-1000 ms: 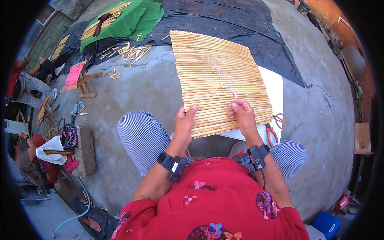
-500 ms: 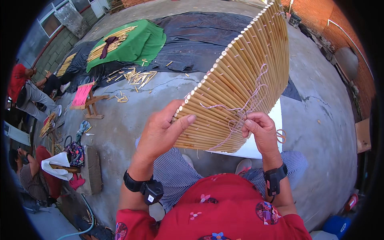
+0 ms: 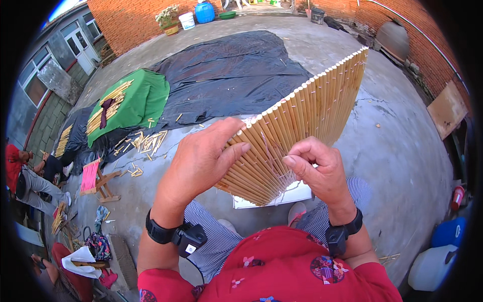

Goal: The recorder is stitching together individual bamboo strips using thread and a needle to assemble a larger mat.

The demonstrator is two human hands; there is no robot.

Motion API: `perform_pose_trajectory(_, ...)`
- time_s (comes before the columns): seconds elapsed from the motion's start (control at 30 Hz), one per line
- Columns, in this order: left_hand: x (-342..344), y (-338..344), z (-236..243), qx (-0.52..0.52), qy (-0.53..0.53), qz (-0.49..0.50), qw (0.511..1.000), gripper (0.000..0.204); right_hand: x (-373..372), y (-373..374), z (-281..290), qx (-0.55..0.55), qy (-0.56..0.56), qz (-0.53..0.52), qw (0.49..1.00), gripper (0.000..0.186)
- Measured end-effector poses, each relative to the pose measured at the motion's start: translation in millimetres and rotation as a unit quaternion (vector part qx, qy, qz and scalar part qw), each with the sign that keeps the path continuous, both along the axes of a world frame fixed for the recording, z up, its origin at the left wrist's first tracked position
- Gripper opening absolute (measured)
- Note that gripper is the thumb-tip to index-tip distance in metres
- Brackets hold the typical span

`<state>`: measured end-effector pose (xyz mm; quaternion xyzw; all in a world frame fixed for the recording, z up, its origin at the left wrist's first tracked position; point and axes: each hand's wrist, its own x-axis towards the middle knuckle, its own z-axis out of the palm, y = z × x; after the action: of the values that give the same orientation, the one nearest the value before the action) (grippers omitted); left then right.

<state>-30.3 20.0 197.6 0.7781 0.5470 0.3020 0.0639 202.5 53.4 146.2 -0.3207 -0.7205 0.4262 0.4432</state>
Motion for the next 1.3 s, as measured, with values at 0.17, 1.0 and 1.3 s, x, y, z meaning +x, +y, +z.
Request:
perform_pose_trajectory(0.17,17,2,1,0.038,0.068,0.025,0.997,0.029,7,5,2,0.044,-0.004,-0.018,0.999,0.013)
perform_pose_trajectory(1.0,35,30,0,0.030,0.040,0.033,0.998,0.023,10,22,2,0.228,-0.105,-0.111,0.961,0.026)
perform_pose_trajectory(1.3,34,29,-1,0.037,0.054,0.035,0.997,0.022,8,22,2,0.221,-0.109,-0.122,0.962,0.021)
